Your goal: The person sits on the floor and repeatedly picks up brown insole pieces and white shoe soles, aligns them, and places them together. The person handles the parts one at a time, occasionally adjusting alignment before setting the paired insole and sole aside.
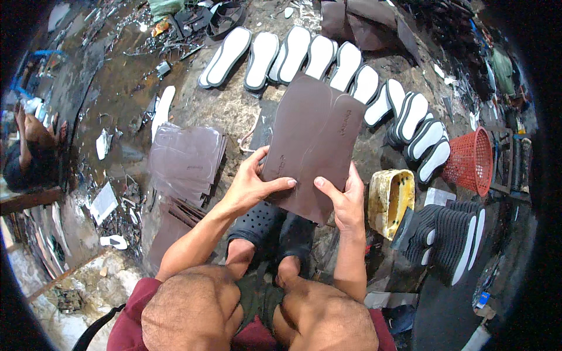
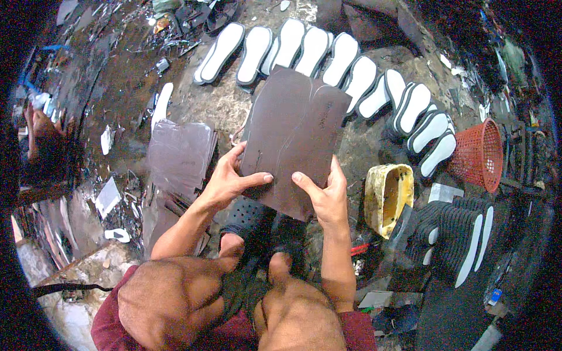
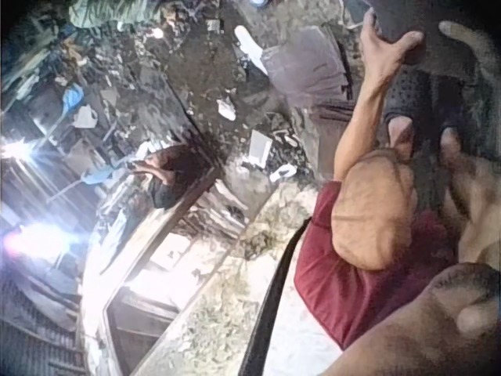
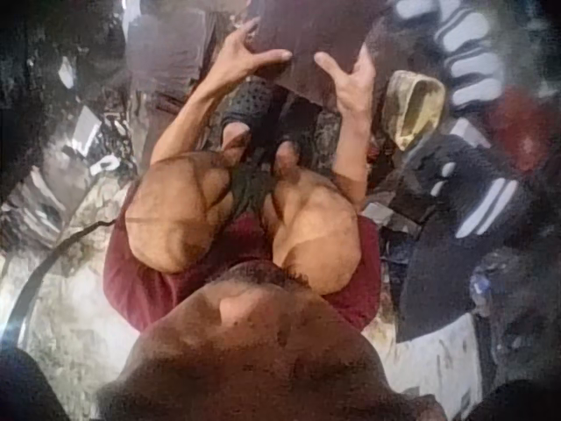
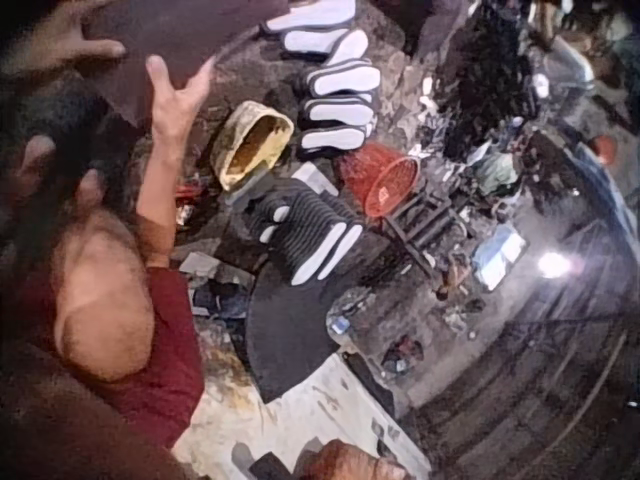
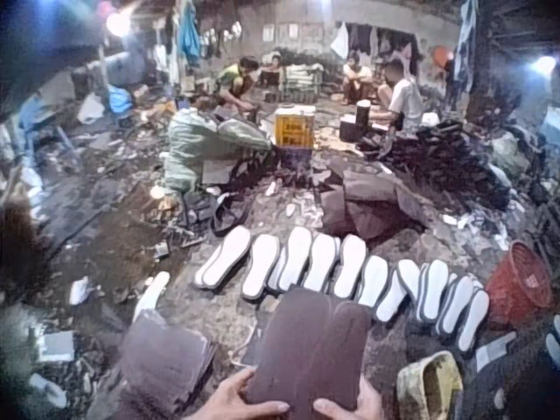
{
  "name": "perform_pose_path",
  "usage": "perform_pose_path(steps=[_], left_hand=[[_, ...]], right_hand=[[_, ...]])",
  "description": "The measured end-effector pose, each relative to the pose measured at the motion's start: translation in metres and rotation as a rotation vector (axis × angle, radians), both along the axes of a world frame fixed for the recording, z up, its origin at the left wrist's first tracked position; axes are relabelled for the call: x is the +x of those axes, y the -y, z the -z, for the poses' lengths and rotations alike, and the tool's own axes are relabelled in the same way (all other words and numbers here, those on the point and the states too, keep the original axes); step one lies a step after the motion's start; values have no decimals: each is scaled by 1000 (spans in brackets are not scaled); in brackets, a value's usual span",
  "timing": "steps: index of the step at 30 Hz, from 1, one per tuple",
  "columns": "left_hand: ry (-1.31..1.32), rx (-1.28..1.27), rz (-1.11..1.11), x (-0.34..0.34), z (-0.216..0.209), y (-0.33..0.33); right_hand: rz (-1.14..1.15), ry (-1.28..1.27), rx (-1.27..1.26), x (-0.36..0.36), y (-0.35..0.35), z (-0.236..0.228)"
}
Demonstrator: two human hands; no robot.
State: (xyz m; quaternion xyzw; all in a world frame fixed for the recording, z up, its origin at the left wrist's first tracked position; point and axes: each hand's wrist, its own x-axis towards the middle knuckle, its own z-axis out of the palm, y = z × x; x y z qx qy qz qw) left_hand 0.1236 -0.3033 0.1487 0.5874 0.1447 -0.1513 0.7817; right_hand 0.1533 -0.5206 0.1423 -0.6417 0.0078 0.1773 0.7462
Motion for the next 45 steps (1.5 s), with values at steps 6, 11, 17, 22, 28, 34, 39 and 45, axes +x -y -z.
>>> perform_pose_path(steps=[6,11,17,22,28,34,39,45], left_hand=[[176,230,-15,-3,5,15],[-131,-403,31,-1,21,3],[-107,-186,219,-22,25,-8],[-257,-296,142,-63,57,-20],[-129,85,-53,-57,69,-115],[-195,1818,-405,-65,183,-306],[-261,1597,-375,-65,188,-304],[-33,1815,-402,-59,148,-306]], right_hand=[[130,38,37,-4,-9,-12],[115,-134,186,5,6,-15],[144,-130,26,3,4,20],[115,-385,266,-23,-9,33],[-14,-245,59,25,13,24],[353,108,407,185,23,-34],[638,393,65,133,7,-11],[207,148,-248,16,-19,67]])
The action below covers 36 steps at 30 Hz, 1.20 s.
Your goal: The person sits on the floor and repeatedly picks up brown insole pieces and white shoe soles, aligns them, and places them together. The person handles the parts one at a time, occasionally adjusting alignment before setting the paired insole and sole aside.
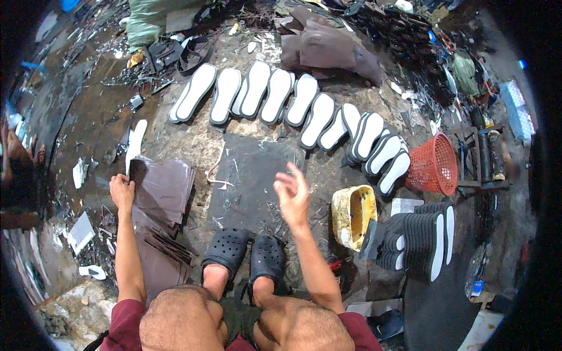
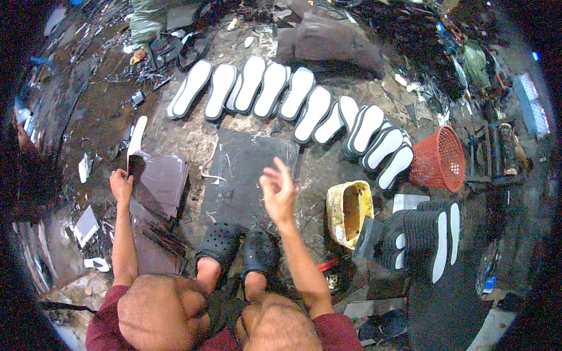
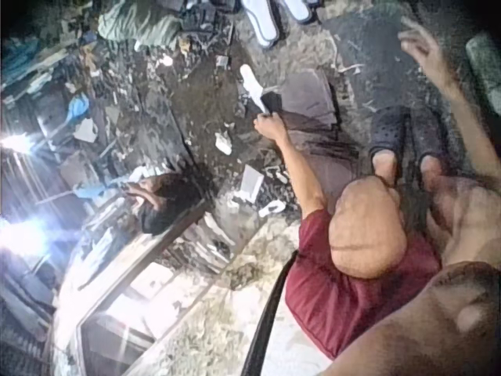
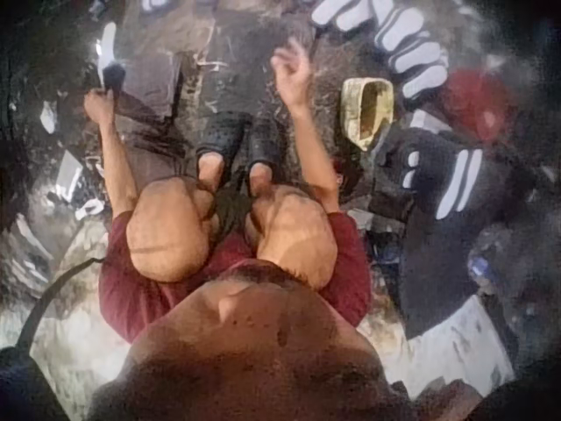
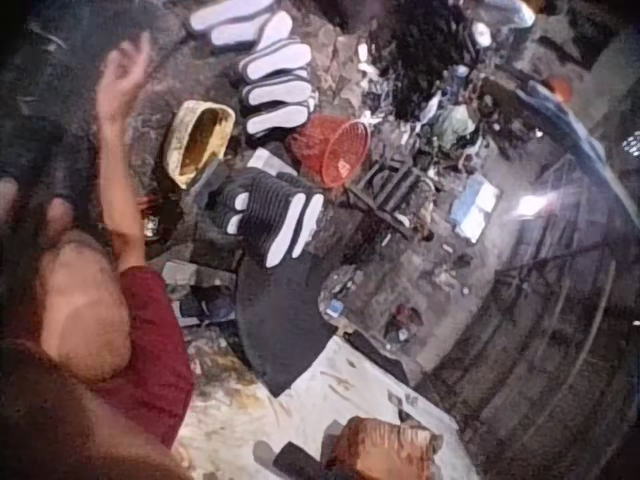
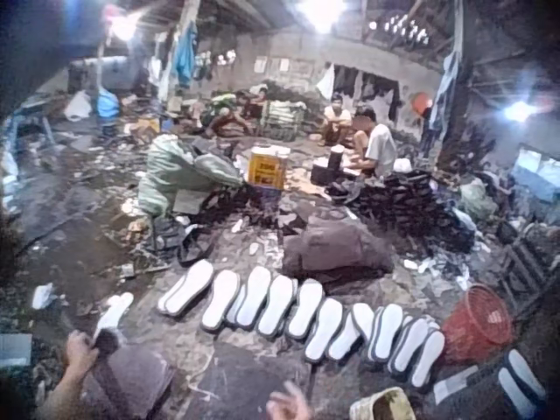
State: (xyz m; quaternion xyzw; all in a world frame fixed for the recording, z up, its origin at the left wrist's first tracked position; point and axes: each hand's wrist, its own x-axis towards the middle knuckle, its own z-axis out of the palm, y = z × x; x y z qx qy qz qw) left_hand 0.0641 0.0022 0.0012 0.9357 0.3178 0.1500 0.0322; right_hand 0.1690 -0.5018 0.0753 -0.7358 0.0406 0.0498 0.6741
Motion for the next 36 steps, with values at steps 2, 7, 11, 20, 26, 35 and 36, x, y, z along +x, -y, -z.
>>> perform_pose_path(steps=[2,7,11,20,26,35,36], left_hand=[[45,-216,141,3,-16,20],[-160,-729,686,37,-199,230],[101,-602,1172,43,-243,266],[115,-511,1244,86,-77,257],[39,-951,854,68,-6,259],[355,-918,872,19,-5,315],[278,-944,915,9,-8,327]], right_hand=[[-91,-74,-107,-24,-8,0],[-412,572,-599,-33,-10,-73],[-443,758,-818,-3,28,-133],[-527,583,-985,4,49,-50],[450,-69,-1349,160,170,-10],[390,-338,-1424,213,147,29],[379,-371,-1422,214,150,29]])
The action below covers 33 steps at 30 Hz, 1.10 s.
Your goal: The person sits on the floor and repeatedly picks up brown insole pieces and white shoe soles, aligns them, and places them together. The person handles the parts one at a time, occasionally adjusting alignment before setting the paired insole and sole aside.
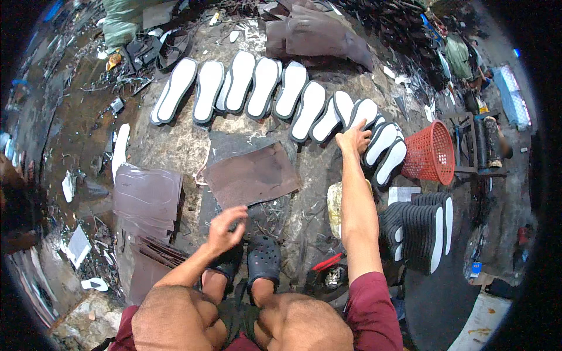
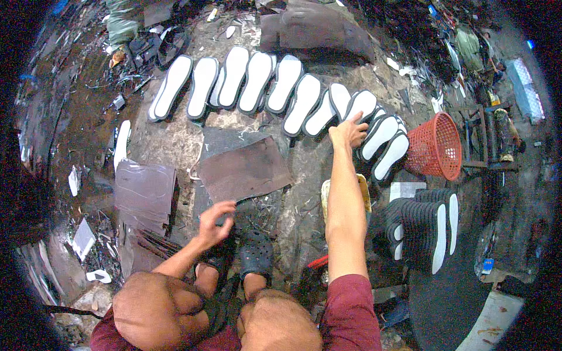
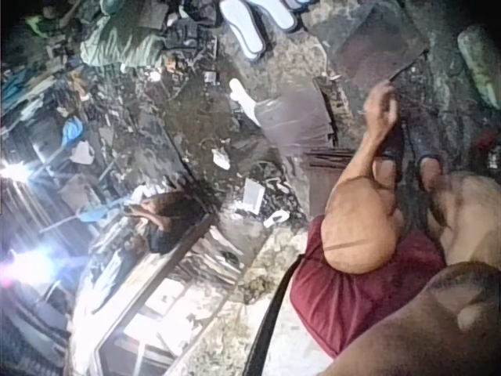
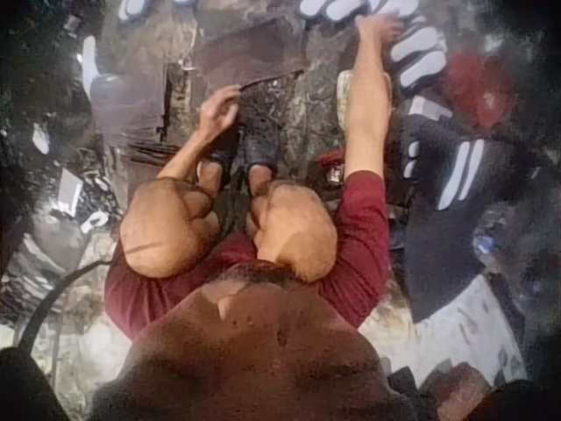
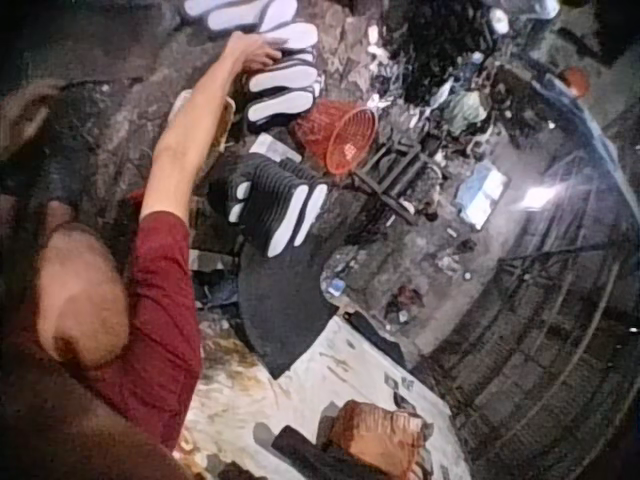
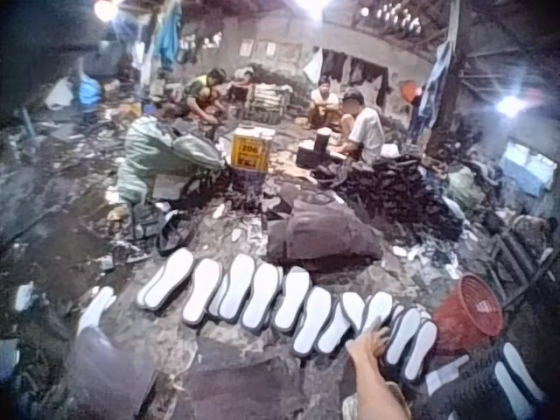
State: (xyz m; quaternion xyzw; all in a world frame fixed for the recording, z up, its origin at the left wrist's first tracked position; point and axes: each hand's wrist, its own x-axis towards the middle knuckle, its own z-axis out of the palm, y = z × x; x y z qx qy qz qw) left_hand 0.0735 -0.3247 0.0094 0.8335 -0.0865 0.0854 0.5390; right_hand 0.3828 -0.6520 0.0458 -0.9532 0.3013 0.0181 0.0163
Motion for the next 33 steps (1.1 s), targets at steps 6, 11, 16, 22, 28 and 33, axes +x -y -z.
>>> perform_pose_path(steps=[6,11,16,22,28,33], left_hand=[[8,135,263,-26,-3,20],[51,190,236,-28,3,17],[32,189,231,-26,-1,22],[45,195,226,-26,3,21],[-38,113,187,-17,-9,27],[-80,19,184,-12,-13,30]], right_hand=[[50,-210,58,14,20,-13],[28,-226,137,-1,-12,-29],[100,-167,386,5,16,-37],[230,130,703,-7,15,-50],[256,268,1128,0,56,-63],[163,359,1219,-18,72,-79]])
